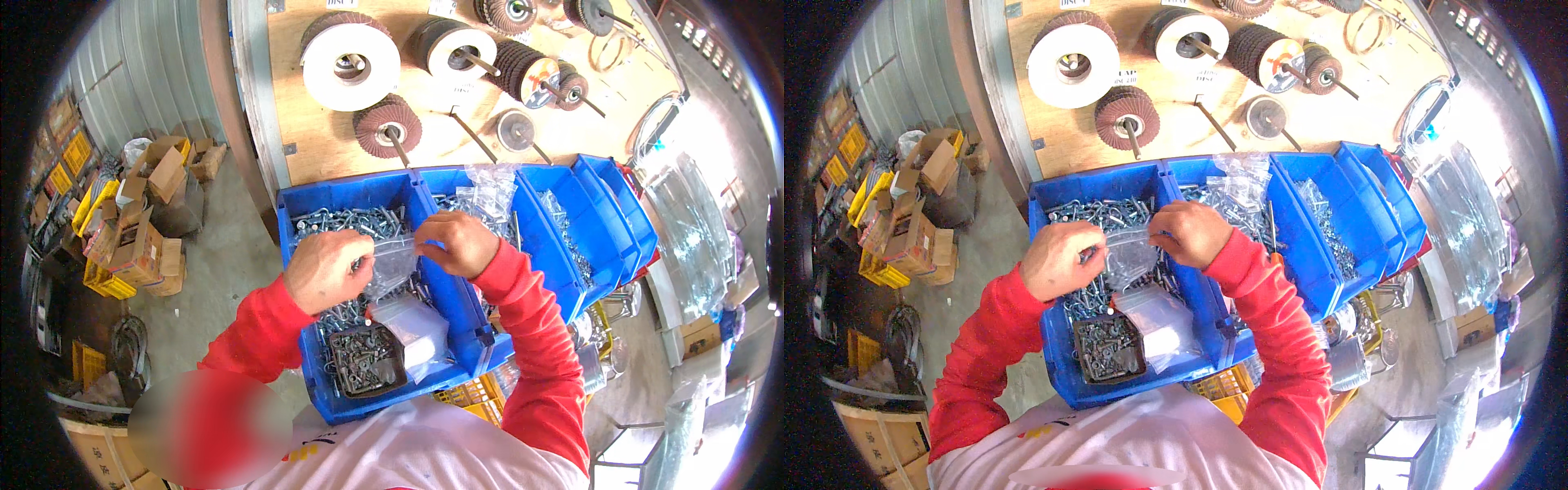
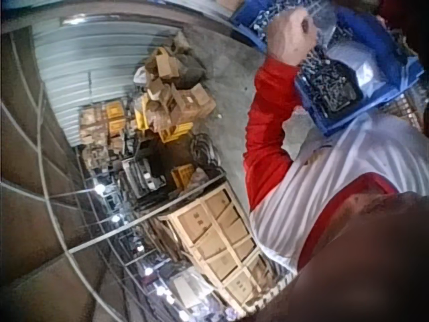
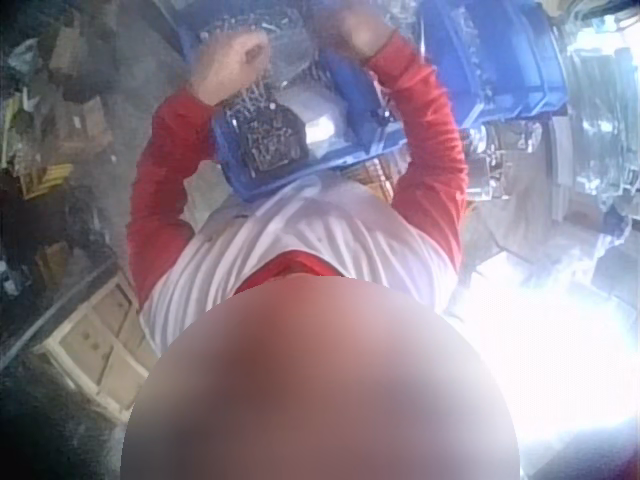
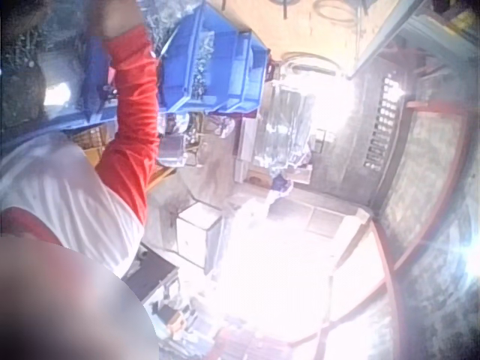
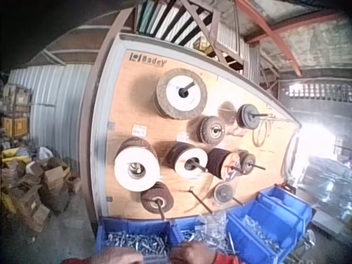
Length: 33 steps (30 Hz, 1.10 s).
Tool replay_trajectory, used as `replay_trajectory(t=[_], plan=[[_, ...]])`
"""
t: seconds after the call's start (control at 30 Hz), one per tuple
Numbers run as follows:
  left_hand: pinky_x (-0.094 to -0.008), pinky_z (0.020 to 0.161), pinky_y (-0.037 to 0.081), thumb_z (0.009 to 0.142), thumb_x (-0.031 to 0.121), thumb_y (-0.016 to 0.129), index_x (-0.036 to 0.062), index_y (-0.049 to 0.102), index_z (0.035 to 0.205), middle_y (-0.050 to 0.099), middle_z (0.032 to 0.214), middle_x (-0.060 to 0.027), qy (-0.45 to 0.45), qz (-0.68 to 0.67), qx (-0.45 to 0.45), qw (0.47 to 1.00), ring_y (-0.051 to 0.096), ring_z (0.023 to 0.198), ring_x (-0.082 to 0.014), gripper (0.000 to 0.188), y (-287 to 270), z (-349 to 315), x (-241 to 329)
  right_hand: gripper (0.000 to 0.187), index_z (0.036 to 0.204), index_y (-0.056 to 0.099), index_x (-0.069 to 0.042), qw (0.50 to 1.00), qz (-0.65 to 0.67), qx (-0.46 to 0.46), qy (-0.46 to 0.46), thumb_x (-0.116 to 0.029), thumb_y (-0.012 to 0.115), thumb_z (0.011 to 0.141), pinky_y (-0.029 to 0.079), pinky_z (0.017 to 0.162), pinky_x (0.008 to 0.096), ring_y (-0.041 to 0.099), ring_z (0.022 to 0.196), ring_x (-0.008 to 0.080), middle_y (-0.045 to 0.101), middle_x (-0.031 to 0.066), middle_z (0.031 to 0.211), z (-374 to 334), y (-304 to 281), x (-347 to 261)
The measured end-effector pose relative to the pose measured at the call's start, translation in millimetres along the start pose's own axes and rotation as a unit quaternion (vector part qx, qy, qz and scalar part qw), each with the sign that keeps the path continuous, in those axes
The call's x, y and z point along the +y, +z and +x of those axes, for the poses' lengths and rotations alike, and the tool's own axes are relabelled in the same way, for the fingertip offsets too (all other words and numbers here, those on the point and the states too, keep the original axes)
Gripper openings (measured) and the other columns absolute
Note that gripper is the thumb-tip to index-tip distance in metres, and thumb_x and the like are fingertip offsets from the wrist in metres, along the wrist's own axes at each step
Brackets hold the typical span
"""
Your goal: The person repeatedly scoops metal fasteners from blue bins into small clear plastic bags, seals each bag, and places it back into the bin. The process is repeated continuously with no visible change in the overall inventory.
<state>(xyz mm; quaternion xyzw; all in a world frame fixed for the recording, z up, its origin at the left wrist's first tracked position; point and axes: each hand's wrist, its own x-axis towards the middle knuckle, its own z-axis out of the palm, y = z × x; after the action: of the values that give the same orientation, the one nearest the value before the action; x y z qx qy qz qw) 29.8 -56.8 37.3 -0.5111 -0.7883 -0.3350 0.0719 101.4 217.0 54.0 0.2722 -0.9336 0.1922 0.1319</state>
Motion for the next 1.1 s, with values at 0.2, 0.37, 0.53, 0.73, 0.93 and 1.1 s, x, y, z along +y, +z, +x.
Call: replay_trajectory(t=[0.2, 0.37, 0.53, 0.73, 0.93, 1.1], plan=[[-0.0431, 0.069, 0.058, 0.083, -0.004, 0.061, 0.0052, 0.062, 0.101, 0.074, 0.091, -0.0176, 0.003, -0.123, 0.053, 0.991, 0.072, 0.077, -0.0387, 0.02, 25.3, 4.6, -29.0, 0.012, 0.09, 0.073, -0.002, 0.989, 0.078, 0.019, 0.128, -0.008, 0.077, 0.081, 0.058, 0.076, 0.0411, 0.073, 0.083, 0.0328, 0.075, 0.0139, 0.092, 4.0, 53.6, 23.5], [-0.036, 0.067, 0.059, 0.09, 0.002, 0.065, 0.0016, 0.063, 0.128, 0.075, 0.089, -0.018, -0.091, -0.24, 0.083, 0.963, 0.075, 0.073, -0.0221, 0.038, 40.2, -4.3, -34.6, 0.016, 0.099, 0.074, 0.0, 0.943, 0.217, 0.105, 0.23, -0.005, 0.078, 0.084, 0.058, 0.075, 0.0352, 0.074, 0.082, 0.0227, 0.076, 0.0125, 0.094, 1.5, 60.8, 18.0], [-0.0352, 0.06, 0.055, 0.092, 0.013, 0.071, -0.0006, 0.074, 0.091, 0.072, 0.075, -0.0152, -0.066, -0.129, 0.053, 0.988, 0.07, 0.063, -0.025, 0.014, 20.8, -0.7, -20.3, 0.018, 0.102, 0.075, 0.0, 0.969, 0.139, 0.163, 0.125, -0.003, 0.078, 0.085, 0.058, 0.076, 0.0337, 0.075, 0.083, 0.0228, 0.075, 0.0152, 0.093, 2.7, 35.8, -12.8], [-0.0377, 0.061, 0.053, 0.09, 0.006, 0.069, 0.0019, 0.072, 0.088, 0.07, 0.078, -0.0142, 0.044, -0.16, 0.106, 0.98, 0.069, 0.067, -0.0298, 0.005, -34.8, 13.1, 19.6, 0.01, 0.094, 0.075, 0.0, 0.948, 0.172, 0.257, 0.072, -0.002, 0.079, 0.085, 0.055, 0.073, 0.0347, 0.071, 0.079, 0.0235, 0.074, 0.0138, 0.09, -3.9, 2.9, -44.9], [-0.0361, 0.062, 0.051, 0.089, 0.005, 0.07, 0.0012, 0.064, 0.081, 0.066, 0.075, -0.0128, 0.088, -0.163, 0.04, 0.982, 0.067, 0.067, -0.0277, 0.01, -73.6, 16.6, 45.8, 0.004, 0.09, 0.074, 0.0, 0.835, 0.413, 0.362, 0.043, -0.003, 0.075, 0.092, 0.052, 0.075, 0.0291, 0.066, 0.081, 0.0153, 0.072, 0.0085, 0.088, -3.1, 12.8, -77.1], [-0.0349, 0.062, 0.051, 0.088, 0.009, 0.073, 0.0014, 0.067, 0.085, 0.068, 0.077, -0.011, 0.087, -0.213, 0.028, 0.973, 0.069, 0.068, -0.025, 0.01, -70.4, 14.1, 72.0, 0.006, 0.09, 0.072, 0.003, 0.812, 0.423, 0.395, 0.074, -0.002, 0.074, 0.092, 0.05, 0.071, 0.0279, 0.065, 0.077, 0.0142, 0.071, 0.0091, 0.087, -15.7, 0.6, -109.5]])
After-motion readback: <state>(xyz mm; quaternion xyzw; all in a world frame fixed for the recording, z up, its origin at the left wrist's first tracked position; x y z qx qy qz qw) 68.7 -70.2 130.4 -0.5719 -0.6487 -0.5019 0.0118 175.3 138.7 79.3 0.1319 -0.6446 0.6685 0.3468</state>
